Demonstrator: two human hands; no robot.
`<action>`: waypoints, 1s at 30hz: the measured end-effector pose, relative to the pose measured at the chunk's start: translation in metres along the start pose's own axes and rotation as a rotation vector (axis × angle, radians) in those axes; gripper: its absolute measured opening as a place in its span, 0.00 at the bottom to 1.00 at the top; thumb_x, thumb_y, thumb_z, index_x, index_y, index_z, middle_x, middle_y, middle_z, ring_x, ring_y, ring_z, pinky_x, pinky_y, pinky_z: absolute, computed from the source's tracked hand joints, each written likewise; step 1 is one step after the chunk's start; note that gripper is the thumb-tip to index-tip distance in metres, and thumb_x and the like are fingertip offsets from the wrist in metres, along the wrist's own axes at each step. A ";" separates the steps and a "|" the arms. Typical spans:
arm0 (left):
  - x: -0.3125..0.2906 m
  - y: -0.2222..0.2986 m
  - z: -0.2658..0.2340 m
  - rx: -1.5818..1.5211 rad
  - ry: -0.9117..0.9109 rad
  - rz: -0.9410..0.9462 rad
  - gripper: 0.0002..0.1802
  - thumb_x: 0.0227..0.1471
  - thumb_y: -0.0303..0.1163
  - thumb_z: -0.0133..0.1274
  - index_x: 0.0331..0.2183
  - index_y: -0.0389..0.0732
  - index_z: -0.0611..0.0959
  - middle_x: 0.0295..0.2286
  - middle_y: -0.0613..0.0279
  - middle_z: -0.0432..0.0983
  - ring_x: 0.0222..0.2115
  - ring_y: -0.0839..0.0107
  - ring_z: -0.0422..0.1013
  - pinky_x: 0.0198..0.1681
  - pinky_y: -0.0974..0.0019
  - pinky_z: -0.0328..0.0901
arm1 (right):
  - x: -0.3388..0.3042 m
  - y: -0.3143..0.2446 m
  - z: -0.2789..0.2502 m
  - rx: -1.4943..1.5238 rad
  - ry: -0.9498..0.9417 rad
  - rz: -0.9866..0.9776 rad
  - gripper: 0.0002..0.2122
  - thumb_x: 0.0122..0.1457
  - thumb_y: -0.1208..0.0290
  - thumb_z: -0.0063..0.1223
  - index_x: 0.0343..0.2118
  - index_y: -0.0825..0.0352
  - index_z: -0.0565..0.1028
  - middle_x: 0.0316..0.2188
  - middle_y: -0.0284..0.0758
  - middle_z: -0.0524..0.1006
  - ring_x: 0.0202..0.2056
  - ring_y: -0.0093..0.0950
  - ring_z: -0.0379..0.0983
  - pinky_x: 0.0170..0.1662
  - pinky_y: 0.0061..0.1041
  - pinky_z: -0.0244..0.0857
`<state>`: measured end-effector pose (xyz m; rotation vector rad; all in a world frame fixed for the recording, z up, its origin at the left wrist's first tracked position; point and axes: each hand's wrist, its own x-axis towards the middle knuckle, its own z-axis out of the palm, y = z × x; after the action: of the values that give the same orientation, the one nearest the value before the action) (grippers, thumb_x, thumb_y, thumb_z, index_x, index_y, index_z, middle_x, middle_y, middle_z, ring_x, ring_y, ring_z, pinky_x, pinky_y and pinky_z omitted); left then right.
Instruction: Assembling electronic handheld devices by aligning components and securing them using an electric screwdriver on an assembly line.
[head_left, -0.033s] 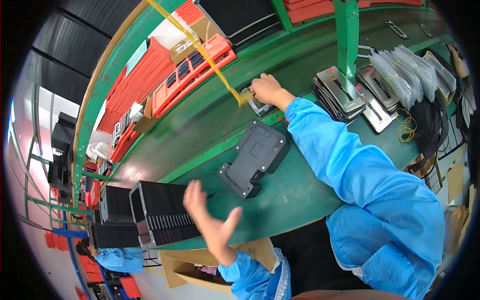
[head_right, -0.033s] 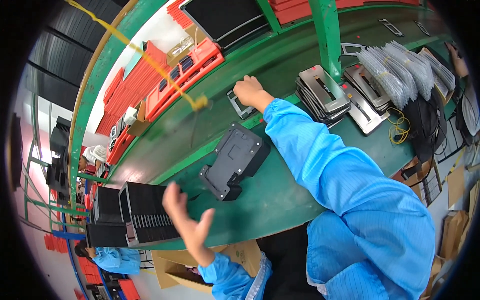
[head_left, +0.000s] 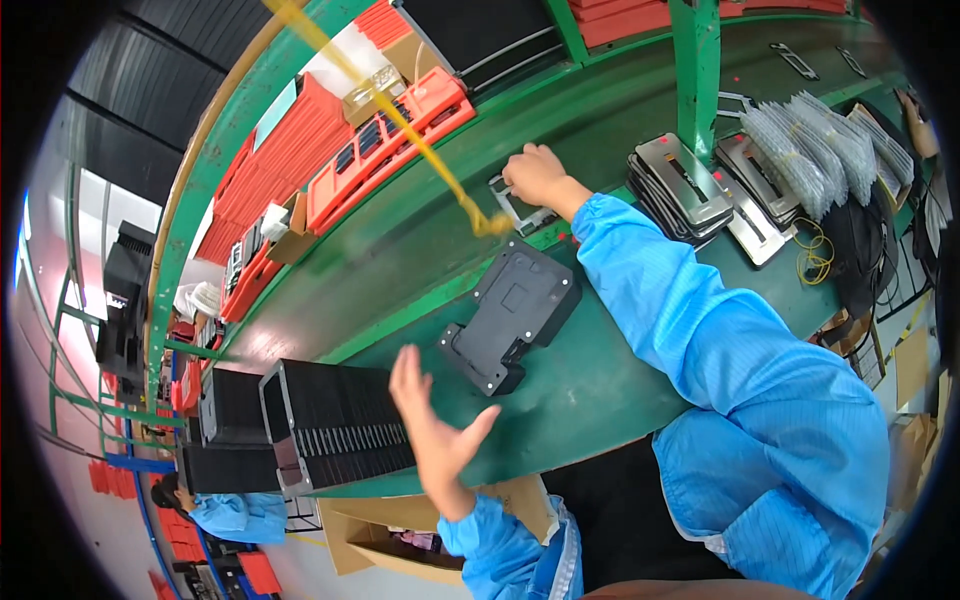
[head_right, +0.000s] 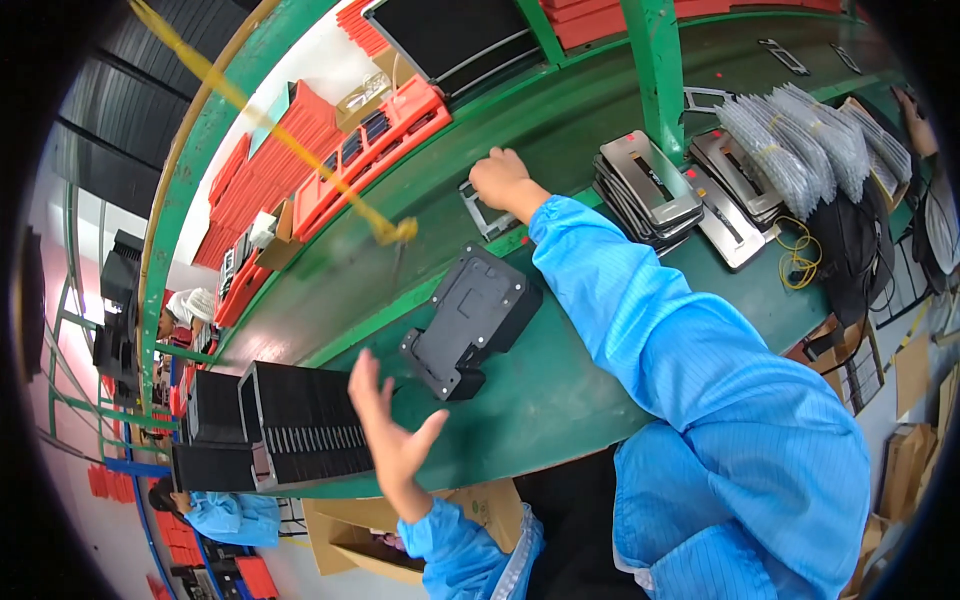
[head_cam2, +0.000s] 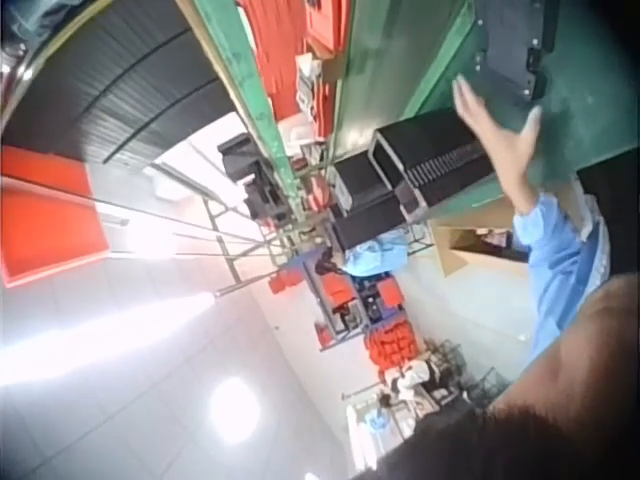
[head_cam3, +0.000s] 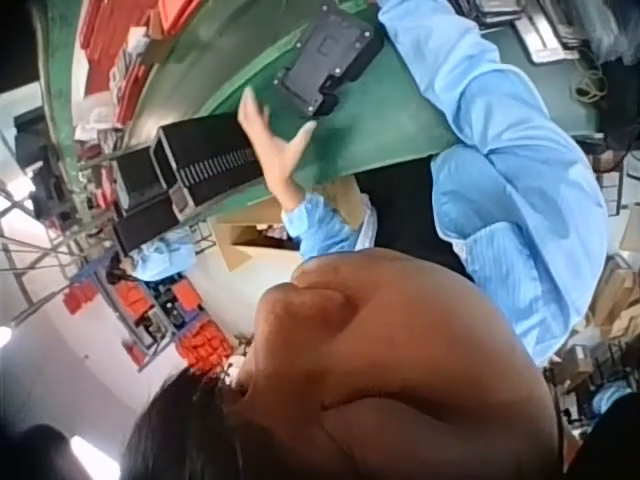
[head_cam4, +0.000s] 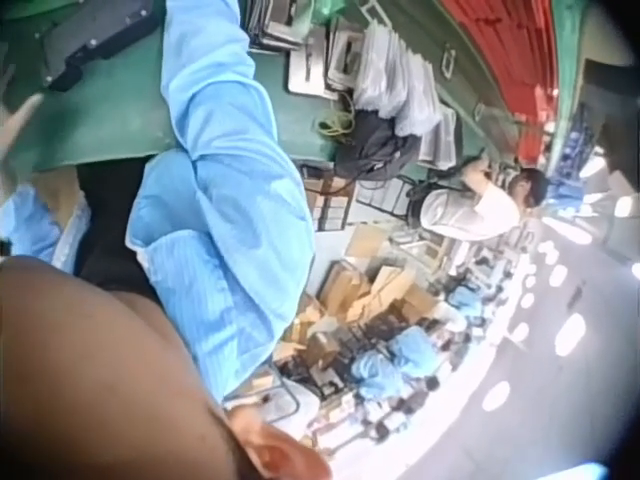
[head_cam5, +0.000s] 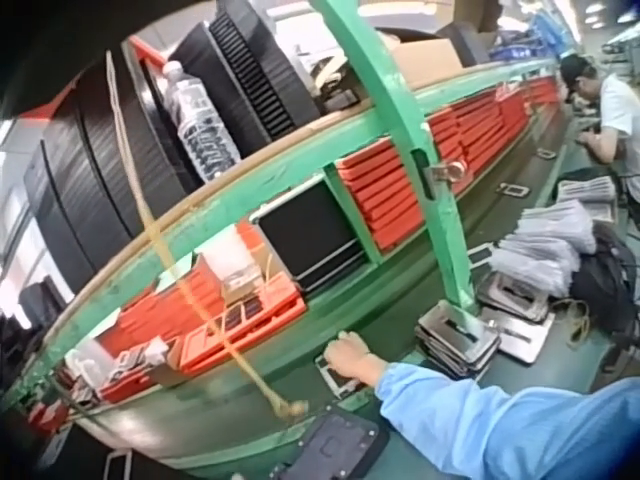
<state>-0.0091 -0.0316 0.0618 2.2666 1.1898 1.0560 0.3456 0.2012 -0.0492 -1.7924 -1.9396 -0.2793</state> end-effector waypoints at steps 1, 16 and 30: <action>0.001 -0.016 0.013 -0.042 -0.060 -0.051 0.63 0.31 0.40 0.75 0.66 0.40 0.60 0.59 0.53 0.58 0.60 0.55 0.60 0.60 0.50 0.61 | 0.001 -0.002 -0.008 -0.039 -0.040 0.055 0.09 0.51 0.66 0.60 0.34 0.61 0.84 0.34 0.38 0.83 0.39 0.42 0.78 0.43 0.43 0.71; 0.006 -0.049 0.062 -0.271 0.117 -0.110 0.75 0.27 0.34 0.75 0.70 0.45 0.45 0.56 0.51 0.60 0.54 0.56 0.65 0.58 0.53 0.62 | -0.075 -0.140 -0.137 0.185 -0.228 -0.109 0.09 0.44 0.65 0.64 0.24 0.66 0.83 0.24 0.44 0.81 0.31 0.42 0.80 0.38 0.40 0.72; -0.007 -0.065 0.045 -0.278 0.105 -0.089 0.72 0.26 0.35 0.75 0.69 0.45 0.50 0.57 0.53 0.61 0.53 0.57 0.66 0.57 0.55 0.63 | -0.078 -0.109 -0.165 0.287 -0.223 -0.216 0.15 0.49 0.58 0.68 0.35 0.63 0.81 0.27 0.38 0.81 0.35 0.41 0.78 0.39 0.40 0.69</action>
<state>-0.0125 0.0006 -0.0105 1.9505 1.0964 1.2348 0.2756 0.0432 0.0748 -1.4827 -2.2030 0.1316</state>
